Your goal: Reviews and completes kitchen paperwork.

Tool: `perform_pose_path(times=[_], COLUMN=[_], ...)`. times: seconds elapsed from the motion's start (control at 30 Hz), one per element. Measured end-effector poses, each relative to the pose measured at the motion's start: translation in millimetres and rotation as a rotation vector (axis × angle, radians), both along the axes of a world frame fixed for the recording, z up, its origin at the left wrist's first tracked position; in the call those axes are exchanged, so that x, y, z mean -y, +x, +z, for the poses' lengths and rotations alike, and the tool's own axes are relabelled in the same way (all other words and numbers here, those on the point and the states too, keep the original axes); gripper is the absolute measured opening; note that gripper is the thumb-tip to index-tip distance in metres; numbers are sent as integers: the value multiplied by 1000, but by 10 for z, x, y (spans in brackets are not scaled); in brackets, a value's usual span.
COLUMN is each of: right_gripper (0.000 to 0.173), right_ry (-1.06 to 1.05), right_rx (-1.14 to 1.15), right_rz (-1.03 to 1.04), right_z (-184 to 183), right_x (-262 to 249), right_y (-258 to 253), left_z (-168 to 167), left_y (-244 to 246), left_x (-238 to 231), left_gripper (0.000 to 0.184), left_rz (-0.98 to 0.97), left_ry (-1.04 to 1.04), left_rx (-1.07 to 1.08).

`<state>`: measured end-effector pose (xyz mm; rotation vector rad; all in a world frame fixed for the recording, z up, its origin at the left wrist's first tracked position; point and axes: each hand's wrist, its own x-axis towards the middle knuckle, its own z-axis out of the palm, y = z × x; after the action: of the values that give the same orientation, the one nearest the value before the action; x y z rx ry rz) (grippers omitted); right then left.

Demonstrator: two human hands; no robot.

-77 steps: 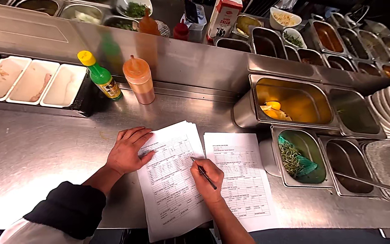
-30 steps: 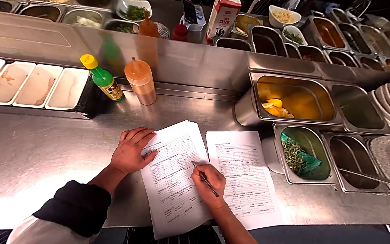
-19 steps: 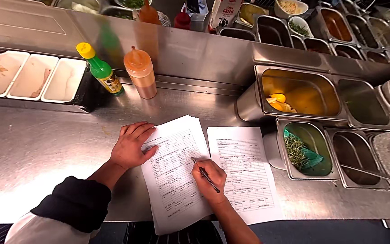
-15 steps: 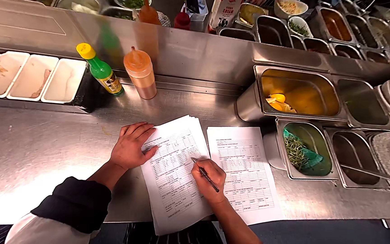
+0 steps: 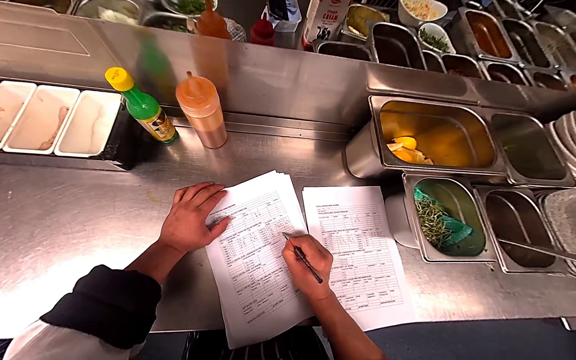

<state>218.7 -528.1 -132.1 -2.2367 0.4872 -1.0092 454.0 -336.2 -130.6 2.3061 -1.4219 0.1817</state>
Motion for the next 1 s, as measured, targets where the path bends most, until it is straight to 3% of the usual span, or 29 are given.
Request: perform_pose_path(times=[0.73,0.9,1.0], right_gripper=[12,9,10], right_ry=[26,118,45], right_rx=[5,34,5], right_rz=[-38,-85,-73], right_z=[1,42,37], right_x=[28,53,88], right_y=[9,-6,-8], left_z=[-16,-26,-23], left_y=[18,13,18], left_x=[6,12,18], left_gripper=[63,65,63], left_rz=[2,6,0], left_ry=[19,9,-1], left_rx=[11,20,18])
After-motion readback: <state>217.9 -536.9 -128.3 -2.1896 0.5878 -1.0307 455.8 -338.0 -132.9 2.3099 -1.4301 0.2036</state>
